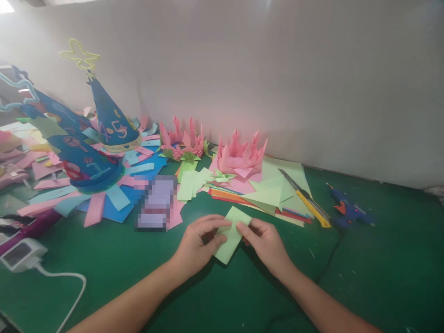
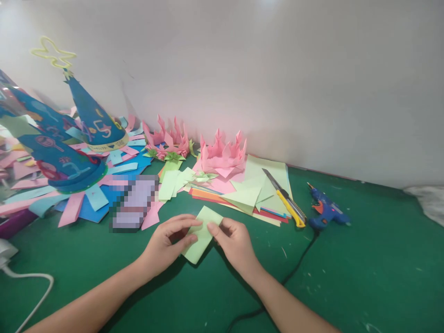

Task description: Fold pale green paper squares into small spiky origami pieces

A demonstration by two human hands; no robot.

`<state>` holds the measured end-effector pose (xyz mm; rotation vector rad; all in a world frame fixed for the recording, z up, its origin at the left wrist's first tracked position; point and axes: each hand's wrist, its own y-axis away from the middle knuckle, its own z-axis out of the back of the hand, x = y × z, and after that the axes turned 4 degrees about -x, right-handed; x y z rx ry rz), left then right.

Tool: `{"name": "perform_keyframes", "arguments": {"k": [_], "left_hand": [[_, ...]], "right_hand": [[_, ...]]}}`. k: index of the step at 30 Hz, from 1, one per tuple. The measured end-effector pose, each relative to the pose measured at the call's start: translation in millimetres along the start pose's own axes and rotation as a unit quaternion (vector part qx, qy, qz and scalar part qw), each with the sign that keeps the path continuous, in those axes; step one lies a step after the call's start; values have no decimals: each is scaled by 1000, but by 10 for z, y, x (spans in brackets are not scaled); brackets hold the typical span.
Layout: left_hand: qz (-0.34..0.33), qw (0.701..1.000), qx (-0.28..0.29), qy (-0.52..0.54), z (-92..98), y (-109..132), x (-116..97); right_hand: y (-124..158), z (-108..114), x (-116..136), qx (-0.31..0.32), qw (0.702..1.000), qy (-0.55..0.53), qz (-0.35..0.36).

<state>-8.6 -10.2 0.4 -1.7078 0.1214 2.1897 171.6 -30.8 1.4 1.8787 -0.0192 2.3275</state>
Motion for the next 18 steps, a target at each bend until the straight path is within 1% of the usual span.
{"name": "perform_keyframes", "arguments": {"k": [6, 13, 15, 18], "left_hand": [[18, 1000, 22, -9, 4, 7, 16], [38, 998, 47, -2, 11, -2, 32], [46, 997, 52, -16, 15, -14, 38], [52, 995, 52, -63, 35, -27, 43]], "right_hand": [[-9, 3, -31, -3, 1000, 0, -2], [-9, -6, -67, -3, 1000, 29, 6], [-4, -5, -80, -14, 998, 52, 19], [-6, 18, -85, -46, 993, 79, 68]]}}
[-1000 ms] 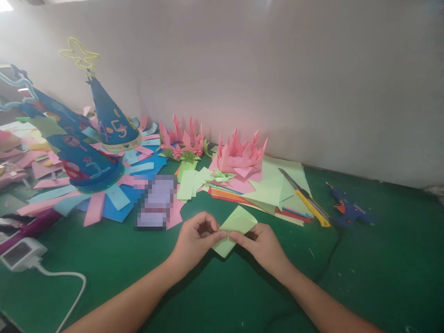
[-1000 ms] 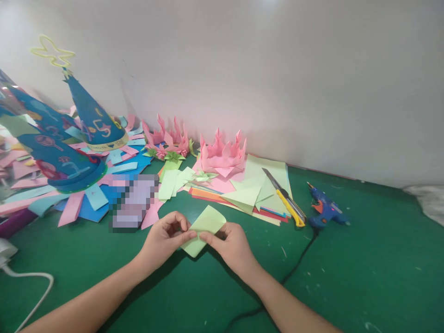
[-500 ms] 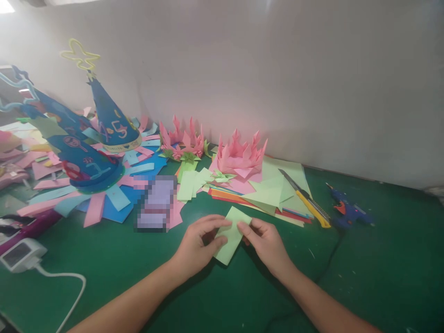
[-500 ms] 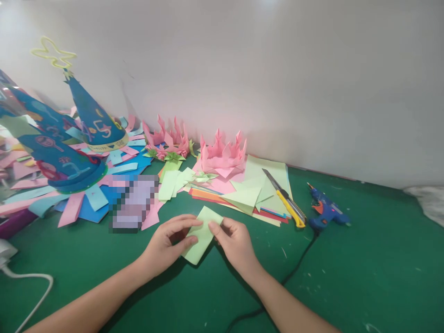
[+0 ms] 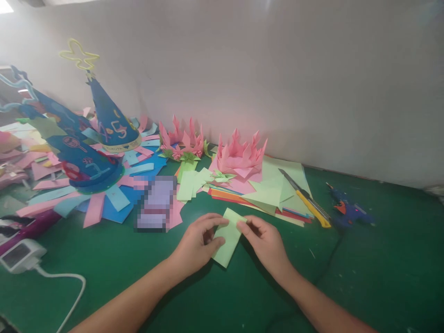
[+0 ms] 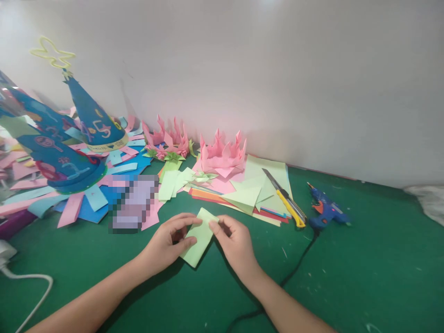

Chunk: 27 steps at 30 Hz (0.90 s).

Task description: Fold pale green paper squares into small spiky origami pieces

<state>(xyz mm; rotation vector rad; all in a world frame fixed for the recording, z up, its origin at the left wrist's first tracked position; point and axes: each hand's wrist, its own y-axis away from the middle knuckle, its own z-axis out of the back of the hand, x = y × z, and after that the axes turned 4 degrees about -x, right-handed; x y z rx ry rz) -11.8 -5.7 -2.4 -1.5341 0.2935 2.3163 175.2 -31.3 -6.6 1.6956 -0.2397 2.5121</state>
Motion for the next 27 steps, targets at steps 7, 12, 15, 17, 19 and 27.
{"name": "perform_keyframes", "arguments": {"k": [7, 12, 15, 17, 19, 27], "left_hand": [[2, 995, 11, -96, 58, -14, 1], [-10, 989, 15, -146, 63, -12, -5], [-27, 986, 12, -162, 62, -5, -5], [-39, 986, 8, -164, 63, -1, -7], [-44, 985, 1, -167, 65, 0, -14], [-39, 983, 11, -180, 74, -5, -37]], "right_hand": [[-42, 61, 47, 32, 971, 128, 201], [-42, 41, 47, 66, 949, 193, 239], [-21, 38, 45, 96, 931, 202, 287], [7, 42, 58, 139, 915, 202, 321], [44, 45, 81, 188, 896, 198, 351], [73, 67, 121, 212, 864, 238, 390]]}}
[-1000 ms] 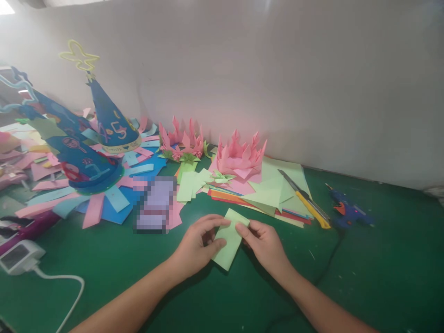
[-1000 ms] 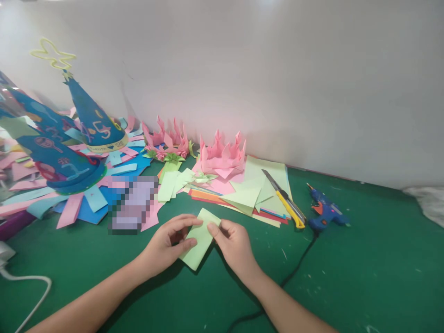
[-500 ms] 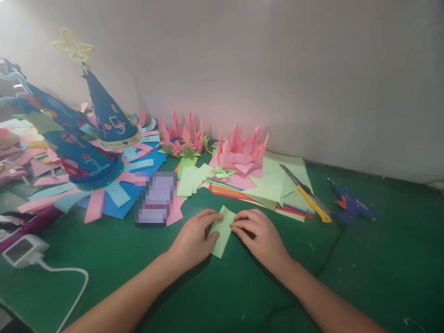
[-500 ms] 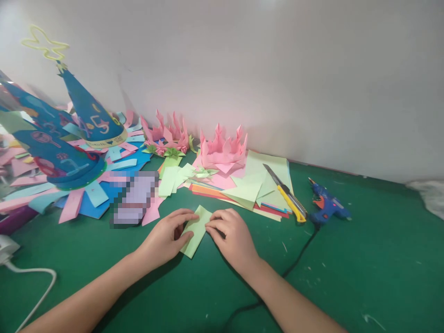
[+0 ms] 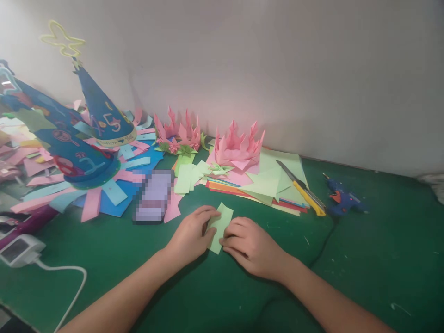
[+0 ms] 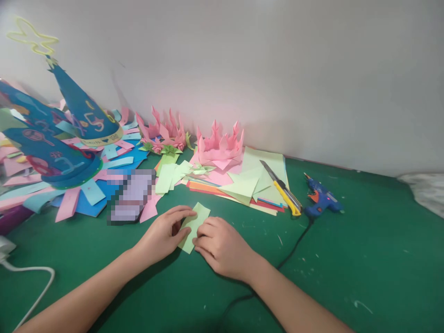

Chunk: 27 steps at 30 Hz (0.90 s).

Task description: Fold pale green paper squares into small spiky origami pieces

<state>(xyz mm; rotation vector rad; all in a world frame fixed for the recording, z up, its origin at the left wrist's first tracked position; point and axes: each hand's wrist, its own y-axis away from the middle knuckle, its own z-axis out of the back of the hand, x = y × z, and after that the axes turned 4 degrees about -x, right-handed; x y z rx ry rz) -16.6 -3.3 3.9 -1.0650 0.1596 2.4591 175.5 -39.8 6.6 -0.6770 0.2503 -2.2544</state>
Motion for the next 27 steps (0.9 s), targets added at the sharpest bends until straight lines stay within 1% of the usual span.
{"name": "perform_keyframes", "arguments": {"k": [2, 5, 8, 14, 16, 18, 20, 23, 27], "left_hand": [[3, 1000, 3, -4, 5, 0, -4], [8, 1000, 16, -3, 14, 0, -12], [13, 1000, 22, -2, 21, 2, -15], [10, 1000, 5, 8, 15, 3, -14], [9, 1000, 2, 12, 9, -3, -12], [6, 1000, 0, 16, 4, -9, -5], [1, 1000, -6, 22, 0, -13, 8], [-3, 999, -11, 34, -2, -13, 33], [-15, 999, 6, 43, -5, -14, 62]], "right_hand": [[-9, 17, -63, -29, 998, 34, -45], [-16, 41, -173, -69, 986, 85, -129], [-16, 48, -239, -82, 981, 110, -136], [-8, 39, -229, -84, 979, 148, -113], [-5, 39, -200, -77, 981, 152, -88], [-3, 38, -148, -49, 988, 137, -43], [-4, 31, -74, -7, 994, 104, 12], [-5, 12, 45, 36, 995, 54, 79], [2, -7, 117, 64, 993, 3, 96]]}}
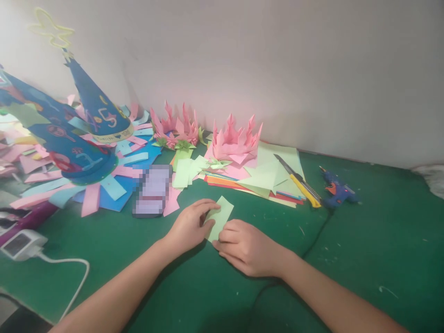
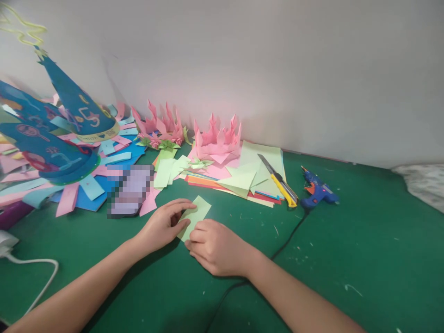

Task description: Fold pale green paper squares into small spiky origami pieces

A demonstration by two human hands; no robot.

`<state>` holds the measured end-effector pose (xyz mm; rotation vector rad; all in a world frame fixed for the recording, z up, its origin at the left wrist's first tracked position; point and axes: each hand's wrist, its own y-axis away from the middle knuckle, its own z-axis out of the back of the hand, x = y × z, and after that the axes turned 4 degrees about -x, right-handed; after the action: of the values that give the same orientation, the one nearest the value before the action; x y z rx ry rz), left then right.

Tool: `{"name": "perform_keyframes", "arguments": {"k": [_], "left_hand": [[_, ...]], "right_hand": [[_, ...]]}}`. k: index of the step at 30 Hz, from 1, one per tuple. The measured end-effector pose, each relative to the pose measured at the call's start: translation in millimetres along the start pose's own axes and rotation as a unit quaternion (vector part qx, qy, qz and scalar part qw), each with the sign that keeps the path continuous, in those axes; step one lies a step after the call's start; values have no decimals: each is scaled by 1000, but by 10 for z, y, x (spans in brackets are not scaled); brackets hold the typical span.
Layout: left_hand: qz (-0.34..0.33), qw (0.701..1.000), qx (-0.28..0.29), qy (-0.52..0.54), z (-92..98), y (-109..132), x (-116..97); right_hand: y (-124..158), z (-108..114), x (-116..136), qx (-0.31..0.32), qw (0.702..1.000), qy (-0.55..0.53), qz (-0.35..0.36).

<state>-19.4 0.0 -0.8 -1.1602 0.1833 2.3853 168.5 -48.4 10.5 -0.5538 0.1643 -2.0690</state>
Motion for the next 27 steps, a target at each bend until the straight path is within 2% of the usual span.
{"name": "perform_keyframes", "arguments": {"k": [2, 4, 6, 8, 9, 11, 13, 19, 27], "left_hand": [[-7, 1000, 6, -2, 3, -3, 7], [-22, 1000, 6, -4, 11, -9, 5], [-41, 999, 10, -5, 24, -13, -7], [-54, 998, 22, -3, 37, -14, -26], [-58, 998, 28, 1, 41, -13, -34], [-61, 998, 29, 16, 42, -9, -42], [-46, 998, 13, 39, 31, -8, -33], [24, 991, -56, 119, -7, -42, 35], [53, 986, -81, 138, 14, -65, 42]], "right_hand": [[6, -3, -10, -7, 999, -37, 5], [17, -3, -47, -51, 996, -68, -20], [32, -4, -106, -142, 983, -63, -97], [50, -11, -181, -245, 947, -21, -206], [60, -17, -220, -274, 930, -1, -244], [81, -34, -287, -273, 918, 6, -289], [96, -55, -328, -253, 919, -4, -301], [113, -85, -315, -245, 919, -8, -308], [104, -56, -288, -234, 933, 8, -273]]}}
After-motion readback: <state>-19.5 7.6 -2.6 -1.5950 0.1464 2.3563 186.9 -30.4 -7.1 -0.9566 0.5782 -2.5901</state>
